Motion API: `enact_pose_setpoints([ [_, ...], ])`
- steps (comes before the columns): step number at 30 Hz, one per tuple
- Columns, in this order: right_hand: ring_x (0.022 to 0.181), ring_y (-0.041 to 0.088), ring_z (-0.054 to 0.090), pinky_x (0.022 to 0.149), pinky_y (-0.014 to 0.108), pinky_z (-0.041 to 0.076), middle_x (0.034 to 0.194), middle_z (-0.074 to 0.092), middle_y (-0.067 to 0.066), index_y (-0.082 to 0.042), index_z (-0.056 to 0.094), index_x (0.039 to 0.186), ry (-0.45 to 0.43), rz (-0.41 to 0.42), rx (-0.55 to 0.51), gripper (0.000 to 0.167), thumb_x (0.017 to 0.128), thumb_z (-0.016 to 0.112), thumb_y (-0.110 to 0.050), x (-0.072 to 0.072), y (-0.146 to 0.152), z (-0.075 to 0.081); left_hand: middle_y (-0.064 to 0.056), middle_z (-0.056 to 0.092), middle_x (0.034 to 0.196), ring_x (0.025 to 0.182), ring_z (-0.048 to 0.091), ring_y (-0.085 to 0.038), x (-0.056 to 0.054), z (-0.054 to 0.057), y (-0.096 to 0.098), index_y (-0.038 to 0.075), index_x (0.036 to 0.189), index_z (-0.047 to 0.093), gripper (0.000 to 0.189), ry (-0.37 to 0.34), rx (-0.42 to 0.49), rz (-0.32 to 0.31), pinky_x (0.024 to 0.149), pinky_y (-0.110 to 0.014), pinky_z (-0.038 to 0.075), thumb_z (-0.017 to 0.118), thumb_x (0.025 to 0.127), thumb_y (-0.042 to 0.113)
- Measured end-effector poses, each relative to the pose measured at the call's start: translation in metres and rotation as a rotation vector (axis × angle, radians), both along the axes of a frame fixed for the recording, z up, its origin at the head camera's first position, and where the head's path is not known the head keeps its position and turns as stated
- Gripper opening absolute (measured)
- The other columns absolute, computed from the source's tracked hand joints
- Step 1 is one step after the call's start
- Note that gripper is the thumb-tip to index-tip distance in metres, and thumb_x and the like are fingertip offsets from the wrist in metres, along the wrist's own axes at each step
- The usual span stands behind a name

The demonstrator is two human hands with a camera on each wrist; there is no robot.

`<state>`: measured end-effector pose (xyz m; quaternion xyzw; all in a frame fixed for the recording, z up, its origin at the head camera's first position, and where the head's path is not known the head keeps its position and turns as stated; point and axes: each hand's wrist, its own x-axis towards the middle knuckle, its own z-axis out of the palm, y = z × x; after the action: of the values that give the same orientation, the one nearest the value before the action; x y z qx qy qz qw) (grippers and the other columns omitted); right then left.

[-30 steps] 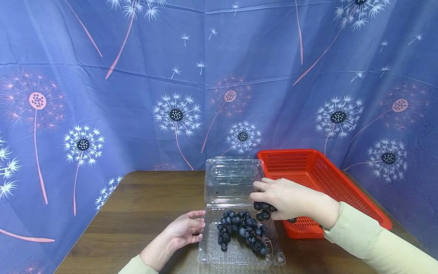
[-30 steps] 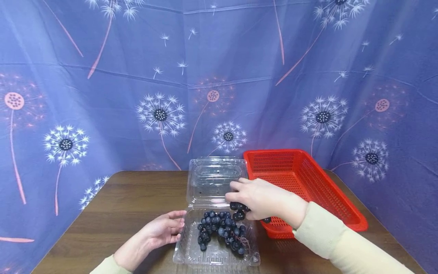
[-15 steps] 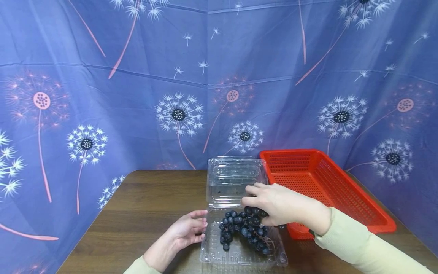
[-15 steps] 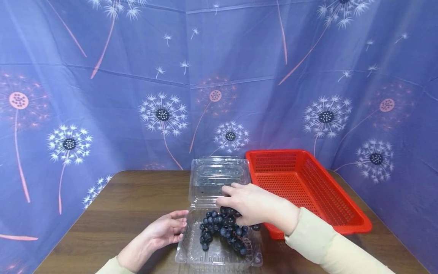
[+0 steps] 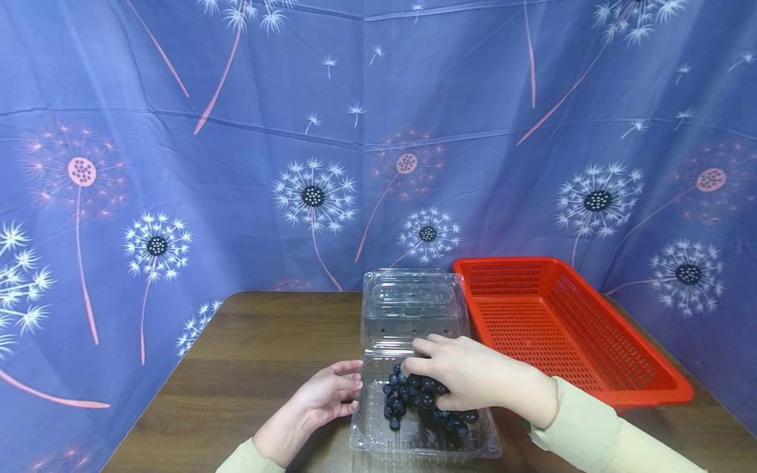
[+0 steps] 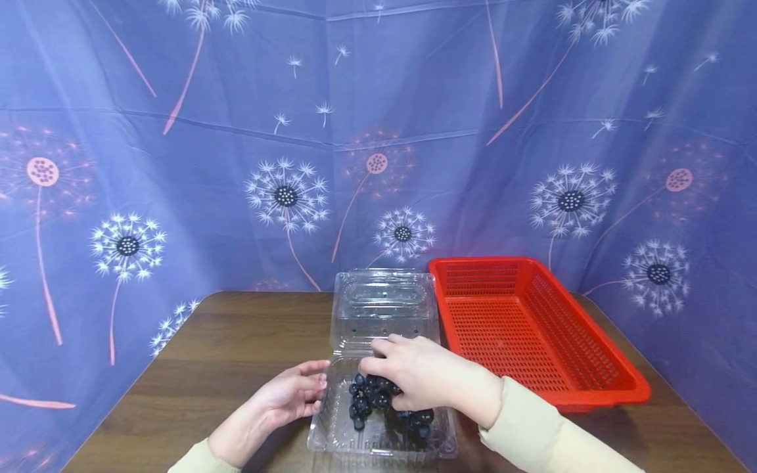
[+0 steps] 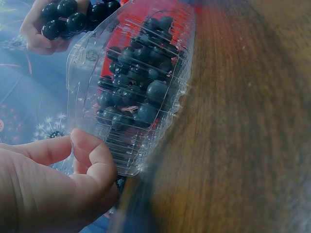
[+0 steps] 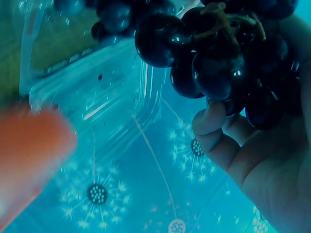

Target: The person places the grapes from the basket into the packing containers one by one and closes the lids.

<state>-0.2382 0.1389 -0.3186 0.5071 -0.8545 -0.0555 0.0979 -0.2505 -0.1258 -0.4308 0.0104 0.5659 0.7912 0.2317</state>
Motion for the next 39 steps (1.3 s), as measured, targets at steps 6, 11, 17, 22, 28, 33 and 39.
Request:
enact_pose_setpoints([
  [6,0.089,0.012,0.056,0.052,0.026,0.045,0.099,0.050,-0.010,-0.032,0.052,0.114,-0.029,-0.021,-0.058,0.058,0.063,0.079,-0.032,0.007,-0.004,-0.012,0.002,0.048,0.088,0.070,0.050,-0.007,-0.003,0.001,0.003,0.000,0.129,0.038,0.048,0.004,-0.013,-0.003,0.061,-0.020,0.046,0.054,0.084,-0.004],
  [11,0.088,0.012,0.057,0.052,0.026,0.046,0.101,0.052,-0.010,-0.032,0.053,0.113,-0.015,-0.006,-0.105,0.057,0.062,0.078,-0.031,0.011,-0.008,-0.025,0.001,0.047,0.088,0.071,0.049,-0.008,-0.003,0.001,0.004,-0.001,0.129,0.038,0.049,0.002,-0.024,0.001,0.061,-0.020,0.046,0.053,0.083,-0.005],
  [17,0.085,0.009,0.055,0.051,0.023,0.044,0.098,0.051,-0.011,-0.031,0.052,0.111,-0.026,-0.002,-0.152,0.056,0.061,0.078,-0.032,0.014,-0.014,-0.042,0.001,0.047,0.089,0.072,0.049,-0.009,-0.004,0.002,0.003,-0.001,0.130,0.037,0.050,0.002,-0.032,0.000,0.062,-0.020,0.047,0.054,0.083,-0.005],
  [22,0.082,0.009,0.055,0.050,0.022,0.044,0.096,0.052,-0.010,-0.029,0.052,0.113,-0.028,-0.008,-0.163,0.056,0.063,0.077,-0.032,0.016,-0.018,-0.052,0.002,0.047,0.087,0.072,0.050,-0.009,-0.003,0.002,0.003,0.001,0.128,0.038,0.047,-0.003,-0.033,0.005,0.062,-0.020,0.046,0.052,0.083,-0.006],
  [28,0.082,0.009,0.056,0.052,0.021,0.047,0.097,0.054,-0.008,-0.026,0.052,0.114,-0.025,-0.017,-0.167,0.056,0.064,0.077,-0.031,0.015,-0.020,-0.061,0.001,0.047,0.088,0.071,0.049,-0.008,-0.003,0.001,0.001,0.001,0.129,0.038,0.047,-0.005,-0.027,0.003,0.062,-0.020,0.046,0.052,0.084,-0.005],
  [33,0.084,0.011,0.058,0.054,0.023,0.050,0.100,0.055,-0.007,-0.025,0.052,0.116,0.004,-0.021,-0.184,0.059,0.063,0.078,-0.030,0.014,-0.020,-0.069,0.001,0.047,0.089,0.071,0.050,-0.008,-0.004,0.001,0.000,0.001,0.130,0.037,0.050,-0.009,-0.016,0.003,0.062,-0.020,0.046,0.055,0.084,-0.005],
  [39,0.084,0.011,0.058,0.056,0.025,0.051,0.098,0.055,-0.007,-0.024,0.053,0.114,0.074,-0.008,-0.192,0.058,0.062,0.078,-0.030,0.014,-0.020,-0.075,0.001,0.048,0.088,0.071,0.050,-0.008,-0.003,0.004,0.001,0.000,0.130,0.037,0.051,-0.016,-0.016,0.008,0.063,-0.021,0.046,0.056,0.083,-0.004],
])
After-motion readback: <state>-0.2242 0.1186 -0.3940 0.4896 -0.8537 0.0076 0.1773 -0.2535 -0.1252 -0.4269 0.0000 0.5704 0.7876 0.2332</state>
